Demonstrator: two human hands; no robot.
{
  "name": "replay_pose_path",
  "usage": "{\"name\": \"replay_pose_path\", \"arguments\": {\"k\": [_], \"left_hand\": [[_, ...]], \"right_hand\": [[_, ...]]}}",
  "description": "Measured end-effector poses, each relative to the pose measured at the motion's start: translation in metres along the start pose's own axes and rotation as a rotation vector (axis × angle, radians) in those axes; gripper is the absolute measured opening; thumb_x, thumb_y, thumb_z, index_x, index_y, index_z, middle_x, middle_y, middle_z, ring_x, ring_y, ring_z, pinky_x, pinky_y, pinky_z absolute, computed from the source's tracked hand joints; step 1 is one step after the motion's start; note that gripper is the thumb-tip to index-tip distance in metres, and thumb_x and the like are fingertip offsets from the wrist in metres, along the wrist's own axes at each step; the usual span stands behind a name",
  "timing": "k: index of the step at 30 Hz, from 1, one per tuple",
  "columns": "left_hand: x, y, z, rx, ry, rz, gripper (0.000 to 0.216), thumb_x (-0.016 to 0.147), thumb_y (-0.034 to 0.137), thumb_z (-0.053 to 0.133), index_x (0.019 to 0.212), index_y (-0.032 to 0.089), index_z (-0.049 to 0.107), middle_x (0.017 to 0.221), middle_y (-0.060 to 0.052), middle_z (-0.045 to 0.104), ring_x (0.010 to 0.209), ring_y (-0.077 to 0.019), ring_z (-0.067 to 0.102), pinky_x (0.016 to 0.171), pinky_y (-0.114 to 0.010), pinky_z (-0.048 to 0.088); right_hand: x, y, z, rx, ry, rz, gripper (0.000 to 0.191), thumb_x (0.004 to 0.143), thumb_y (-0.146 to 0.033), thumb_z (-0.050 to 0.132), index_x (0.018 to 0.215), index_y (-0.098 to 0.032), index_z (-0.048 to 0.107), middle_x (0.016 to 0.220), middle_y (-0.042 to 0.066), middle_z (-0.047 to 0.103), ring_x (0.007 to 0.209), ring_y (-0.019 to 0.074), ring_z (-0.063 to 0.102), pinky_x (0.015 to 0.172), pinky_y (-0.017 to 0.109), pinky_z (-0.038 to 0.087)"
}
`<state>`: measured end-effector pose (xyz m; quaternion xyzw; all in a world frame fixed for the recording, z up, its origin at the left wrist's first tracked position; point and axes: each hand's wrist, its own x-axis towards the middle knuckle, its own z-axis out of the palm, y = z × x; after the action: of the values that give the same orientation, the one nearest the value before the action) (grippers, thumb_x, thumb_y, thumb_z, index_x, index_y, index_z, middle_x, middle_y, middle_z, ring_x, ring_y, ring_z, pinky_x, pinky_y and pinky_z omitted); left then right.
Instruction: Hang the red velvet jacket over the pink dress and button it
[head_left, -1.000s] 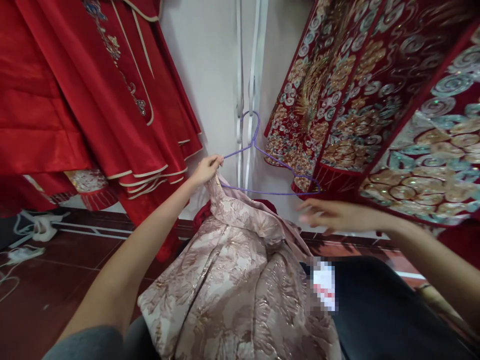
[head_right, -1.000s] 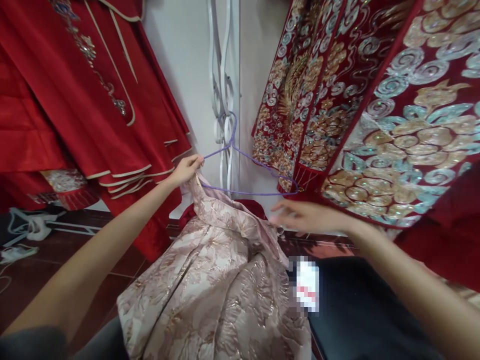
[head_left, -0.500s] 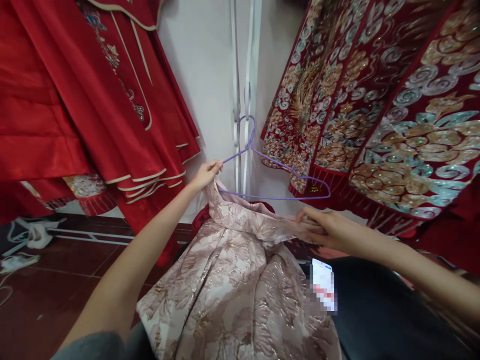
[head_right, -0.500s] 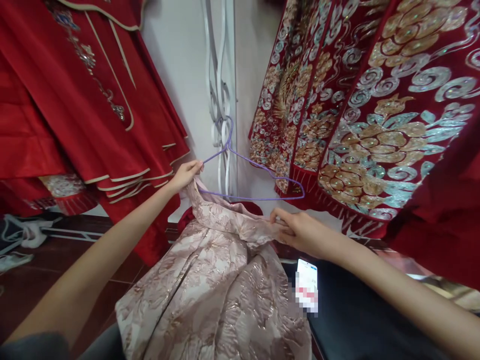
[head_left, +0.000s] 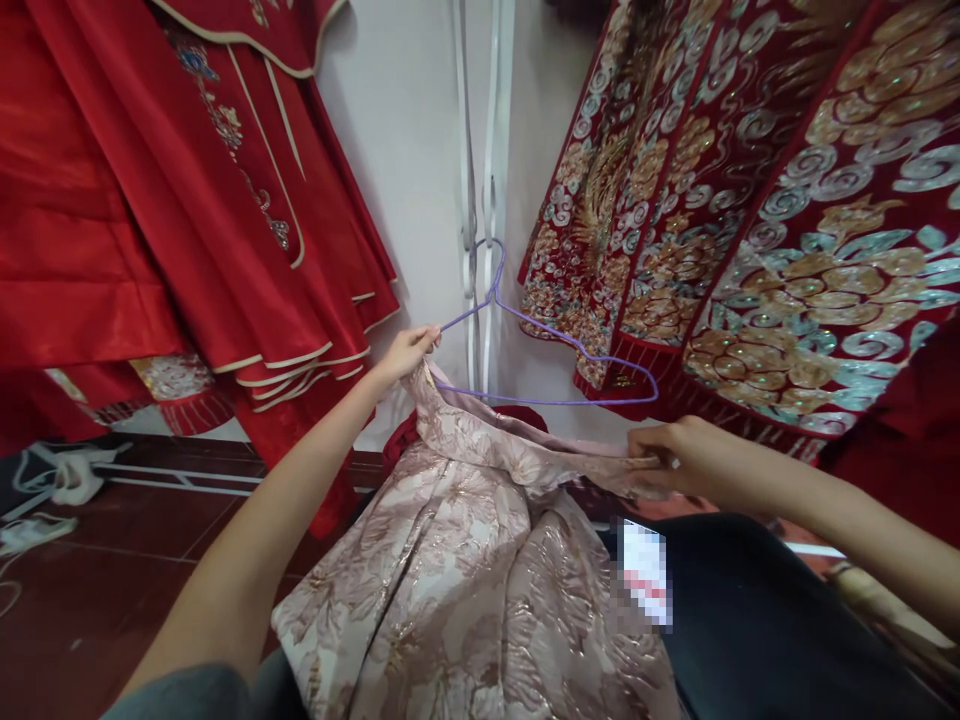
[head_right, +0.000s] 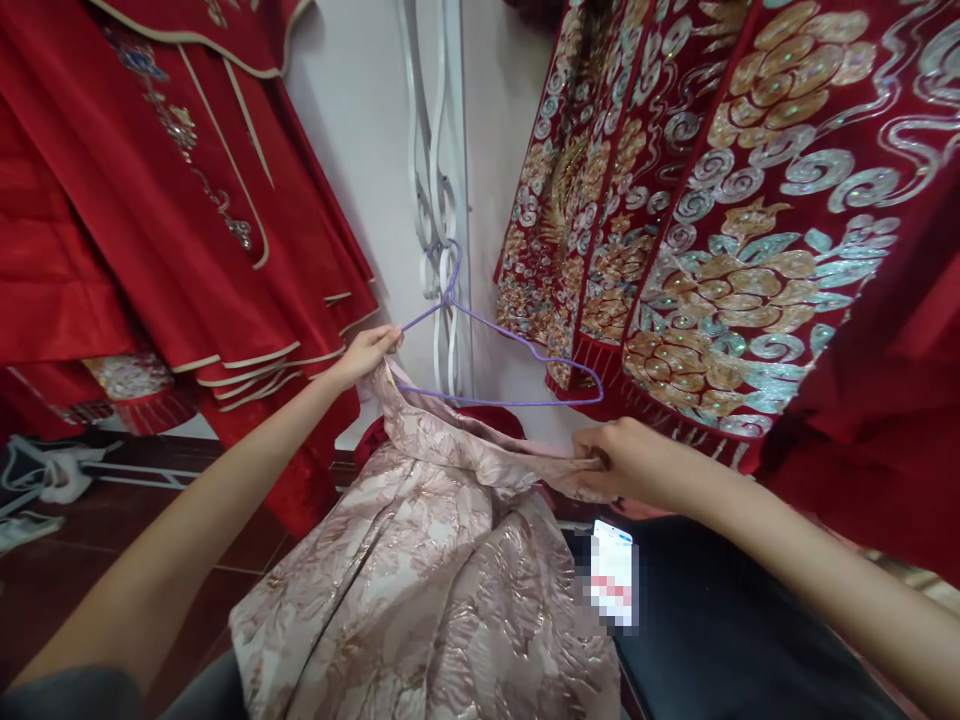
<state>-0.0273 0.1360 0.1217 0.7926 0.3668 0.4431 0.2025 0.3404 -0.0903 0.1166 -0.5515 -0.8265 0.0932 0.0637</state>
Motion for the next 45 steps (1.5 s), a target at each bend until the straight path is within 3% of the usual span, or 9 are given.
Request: {"name": "replay_pose_path", "arguments": {"k": [7, 16, 21, 26, 30, 33, 38, 41, 45], "left_hand": [[-0.001, 0.0, -0.002, -0.006, -0.004, -0.007, 0.048, 0.084, 0.062, 0.045, 0.067, 0.018, 0.054, 0.062, 0.001, 0.048, 0.062, -0.013, 0.045, 0.064, -0.026, 0.036], [-0.002, 0.006, -0.003, 0.049, 0.033, 0.023, 0.047, 0.084, 0.062, 0.045, 0.066, 0.019, 0.053, 0.061, 0.001, 0.046, 0.062, -0.0135, 0.044, 0.062, -0.025, 0.036], [-0.003, 0.002, 0.001, 0.041, 0.036, 0.021, 0.048, 0.085, 0.062, 0.045, 0.067, 0.018, 0.052, 0.064, 0.001, 0.049, 0.064, -0.0133, 0.045, 0.065, -0.025, 0.038], [-0.006, 0.002, 0.014, -0.035, 0.032, -0.001, 0.047, 0.086, 0.061, 0.045, 0.068, 0.019, 0.054, 0.064, 0.001, 0.049, 0.064, -0.0136, 0.047, 0.067, -0.026, 0.039], [-0.01, 0.006, 0.023, -0.039, 0.034, -0.022, 0.046, 0.088, 0.059, 0.042, 0.068, 0.019, 0.053, 0.066, 0.0, 0.05, 0.066, -0.0141, 0.048, 0.07, -0.027, 0.04], [-0.011, 0.007, 0.022, 0.041, 0.031, -0.02, 0.044, 0.091, 0.054, 0.039, 0.075, 0.019, 0.059, 0.07, 0.0, 0.054, 0.071, -0.0152, 0.051, 0.074, -0.027, 0.042], [-0.014, -0.002, 0.004, 0.092, -0.005, -0.052, 0.046, 0.094, 0.049, 0.034, 0.107, 0.017, 0.064, 0.102, -0.006, 0.066, 0.099, -0.0191, 0.058, 0.094, -0.031, 0.041], [-0.021, -0.011, -0.015, 0.116, -0.044, -0.066, 0.048, 0.092, 0.05, 0.036, 0.111, 0.015, 0.064, 0.115, -0.009, 0.066, 0.109, -0.0222, 0.057, 0.1, -0.034, 0.039], [-0.032, -0.016, -0.034, 0.23, -0.157, -0.015, 0.048, 0.084, 0.055, 0.052, 0.106, 0.015, 0.065, 0.106, -0.01, 0.07, 0.094, -0.0229, 0.062, 0.087, -0.032, 0.046]], "right_hand": [[-0.001, 0.013, -0.02, -0.096, 0.087, 0.087, 0.032, 0.087, -0.05, 0.045, 0.074, -0.021, 0.051, 0.056, 0.004, 0.058, 0.047, 0.0158, 0.047, 0.051, 0.03, 0.029], [-0.003, 0.031, -0.016, 0.007, 0.314, 0.145, 0.034, 0.088, -0.059, 0.038, 0.082, -0.025, 0.036, 0.057, 0.0, 0.053, 0.052, 0.0206, 0.053, 0.054, 0.031, 0.035], [0.022, 0.035, -0.018, 0.02, 0.59, 0.056, 0.025, 0.088, -0.047, 0.045, 0.081, -0.024, 0.042, 0.072, 0.006, 0.058, 0.065, 0.0225, 0.055, 0.062, 0.034, 0.04], [0.068, 0.013, -0.037, 0.023, 0.749, -0.079, 0.02, 0.092, -0.042, 0.044, 0.089, -0.022, 0.047, 0.087, 0.009, 0.06, 0.081, 0.0247, 0.057, 0.075, 0.037, 0.044], [0.105, -0.001, -0.056, -0.037, 0.615, -0.235, 0.02, 0.092, -0.041, 0.046, 0.094, -0.022, 0.054, 0.1, 0.011, 0.06, 0.097, 0.027, 0.057, 0.087, 0.039, 0.044], [0.12, 0.004, -0.061, 0.059, 0.462, -0.262, 0.023, 0.091, -0.039, 0.049, 0.107, -0.024, 0.056, 0.102, 0.007, 0.063, 0.095, 0.0243, 0.059, 0.085, 0.036, 0.047], [0.123, 0.04, -0.052, 0.288, 0.374, -0.214, 0.055, 0.089, -0.036, 0.052, 0.139, -0.024, 0.034, 0.098, 0.005, 0.067, 0.088, 0.021, 0.064, 0.078, 0.032, 0.051], [0.128, 0.06, -0.045, 0.235, 0.425, -0.145, 0.038, 0.089, -0.037, 0.05, 0.123, -0.02, 0.05, 0.099, 0.008, 0.069, 0.09, 0.0227, 0.065, 0.077, 0.034, 0.052], [0.136, 0.063, -0.04, 0.05, 0.492, -0.029, 0.024, 0.087, -0.034, 0.054, 0.103, -0.019, 0.061, 0.095, 0.008, 0.072, 0.085, 0.0236, 0.067, 0.076, 0.033, 0.05]]}}
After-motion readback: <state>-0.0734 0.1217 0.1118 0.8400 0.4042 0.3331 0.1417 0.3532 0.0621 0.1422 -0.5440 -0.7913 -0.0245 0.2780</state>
